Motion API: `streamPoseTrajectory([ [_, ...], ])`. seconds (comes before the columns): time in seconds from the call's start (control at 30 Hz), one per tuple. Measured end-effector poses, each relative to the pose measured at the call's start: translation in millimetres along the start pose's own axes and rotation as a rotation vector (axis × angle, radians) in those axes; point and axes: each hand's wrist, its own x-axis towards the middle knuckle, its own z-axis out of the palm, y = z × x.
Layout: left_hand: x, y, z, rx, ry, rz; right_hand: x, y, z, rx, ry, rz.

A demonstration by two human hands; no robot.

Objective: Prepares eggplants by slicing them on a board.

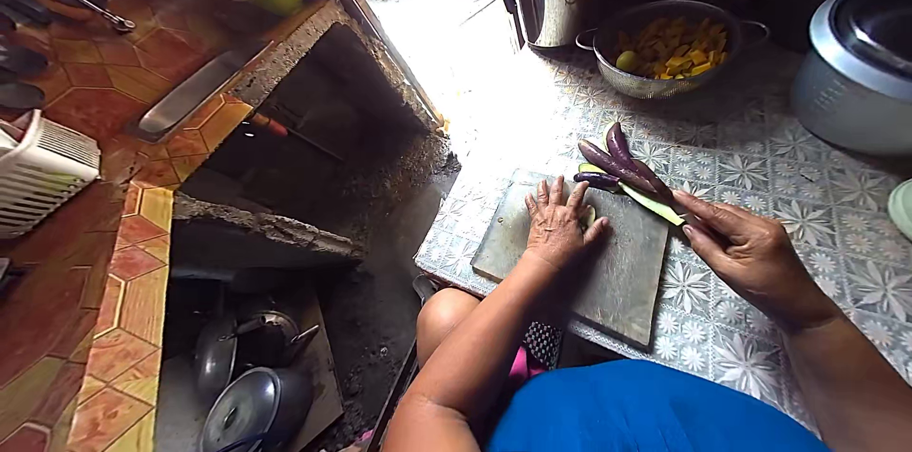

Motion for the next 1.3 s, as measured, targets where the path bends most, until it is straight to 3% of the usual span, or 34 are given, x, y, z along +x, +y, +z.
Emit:
streamPoseTrajectory([
  [0.17, 31, -18, -4, -0.065, 0.064, 0.009, -9, 14, 6, -0.023, 0.018, 0.019],
  [0.43, 73, -51, -10, -0.045, 0.174, 0.236, -13, 21, 9, -0.020, 0.048, 0.010],
  [0.67, 94, -54, -16, -0.128, 0.186, 0.199, -13, 25, 14, -0.040, 0.034, 0.011],
  [0.77, 105, -60, -13, -0.225, 0.278, 0.186, -13, 25, 15, -0.040, 0.035, 0.006],
  [0.9, 119, -70, -13, -0.621, 0.386, 0.024, -13, 31, 15, -0.039, 0.047, 0.025],
  [1.0, 138, -53, -35, -1.149, 0.463, -0.171, -10, 32, 14, -0.036, 0.060, 0.045],
  [1.07, 155, -27, -57, -1.329, 0.496, -0.141, -9, 33, 14, -0.040, 0.065, 0.046],
  [1.13, 181, 1, -76, -1.314, 0.518, -0.032, -8, 33, 17, -0.040, 0.069, 0.039],
  [1.3, 251, 69, -93, -0.930, 0.621, 0.211, -10, 33, 15, -0.067, 0.081, 0.020],
])
